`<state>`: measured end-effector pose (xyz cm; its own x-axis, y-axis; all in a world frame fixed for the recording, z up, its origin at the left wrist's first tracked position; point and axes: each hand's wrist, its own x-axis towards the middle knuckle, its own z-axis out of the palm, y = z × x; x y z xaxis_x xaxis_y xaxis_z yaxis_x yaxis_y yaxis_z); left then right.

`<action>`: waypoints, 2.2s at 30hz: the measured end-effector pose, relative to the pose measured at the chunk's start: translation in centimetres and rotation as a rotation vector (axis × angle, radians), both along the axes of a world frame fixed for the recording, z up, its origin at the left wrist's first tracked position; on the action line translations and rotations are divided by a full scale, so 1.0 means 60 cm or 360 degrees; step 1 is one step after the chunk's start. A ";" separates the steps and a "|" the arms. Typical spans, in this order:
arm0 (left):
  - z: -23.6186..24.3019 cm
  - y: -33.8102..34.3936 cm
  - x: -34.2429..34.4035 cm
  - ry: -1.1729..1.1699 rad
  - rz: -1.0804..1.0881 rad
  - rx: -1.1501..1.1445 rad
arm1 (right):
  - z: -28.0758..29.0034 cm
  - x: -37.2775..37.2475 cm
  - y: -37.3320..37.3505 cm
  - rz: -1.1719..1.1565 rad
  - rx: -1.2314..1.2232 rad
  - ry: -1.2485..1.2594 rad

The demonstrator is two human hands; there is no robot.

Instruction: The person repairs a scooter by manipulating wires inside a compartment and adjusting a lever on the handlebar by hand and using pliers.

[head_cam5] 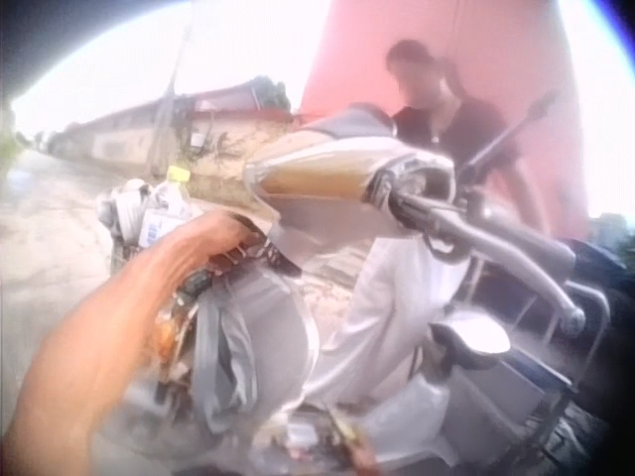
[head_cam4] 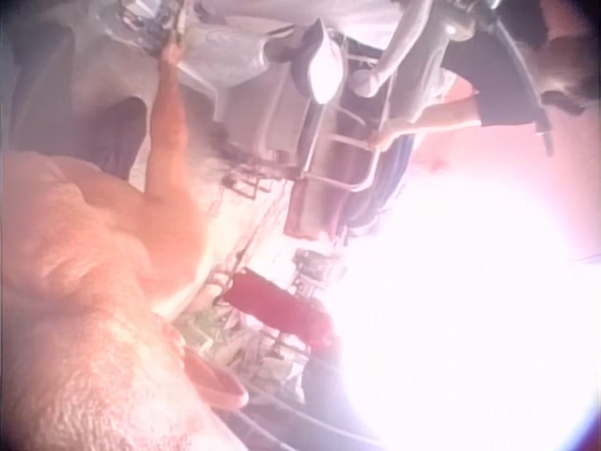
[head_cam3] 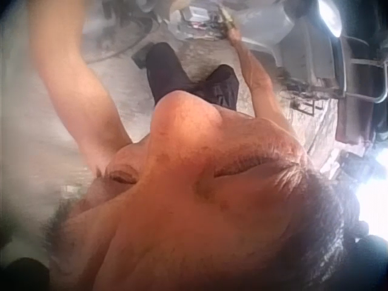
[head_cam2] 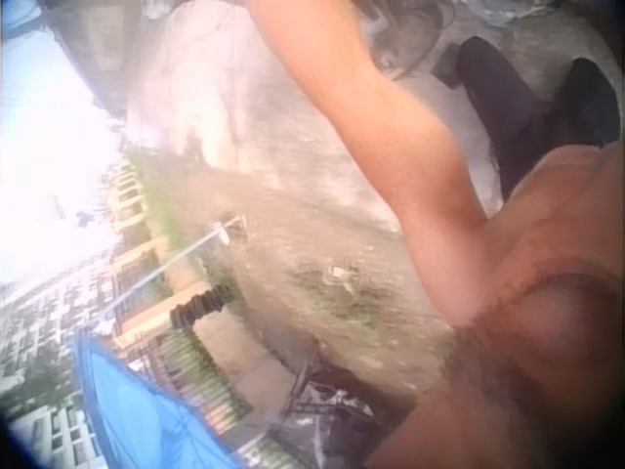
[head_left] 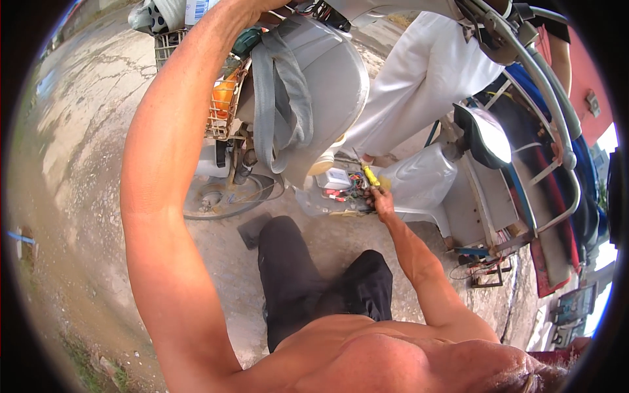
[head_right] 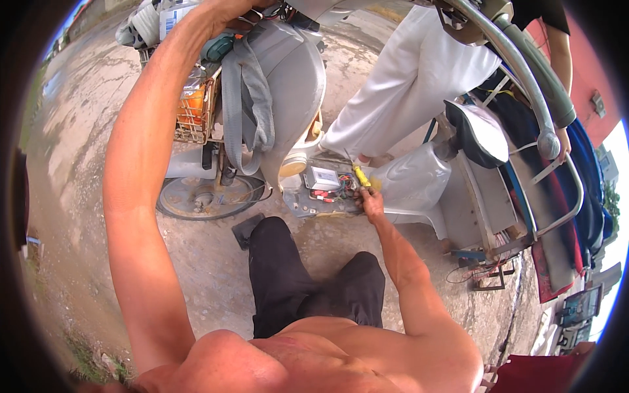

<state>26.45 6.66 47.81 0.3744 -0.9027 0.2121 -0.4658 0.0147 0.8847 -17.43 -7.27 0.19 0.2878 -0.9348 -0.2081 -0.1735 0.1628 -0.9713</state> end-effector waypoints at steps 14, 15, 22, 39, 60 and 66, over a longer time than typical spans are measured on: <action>-0.011 -0.018 0.005 0.0013 -0.0129 -0.0045 | 0.005 -0.002 0.006 -0.0009 -0.0209 0.0063; -0.014 -0.023 0.014 -0.0004 -0.0136 -0.0057 | 0.005 -0.003 0.008 -0.0008 -0.0226 0.0082; -0.036 -0.028 0.063 0.0050 -0.0092 -0.0106 | 0.001 -0.001 0.016 0.0007 -0.0335 0.0111; -0.081 -0.077 0.004 -0.0596 0.0321 -0.0644 | 0.009 -0.021 0.012 -0.0164 -0.0447 0.0240; -0.046 -0.048 0.044 -0.1785 0.0416 -0.0161 | 0.006 -0.020 0.012 -0.0081 -0.0415 0.0202; -0.058 -0.068 0.039 -0.2062 0.0272 -0.0103 | 0.008 -0.041 -0.002 -0.0129 -0.0483 0.0178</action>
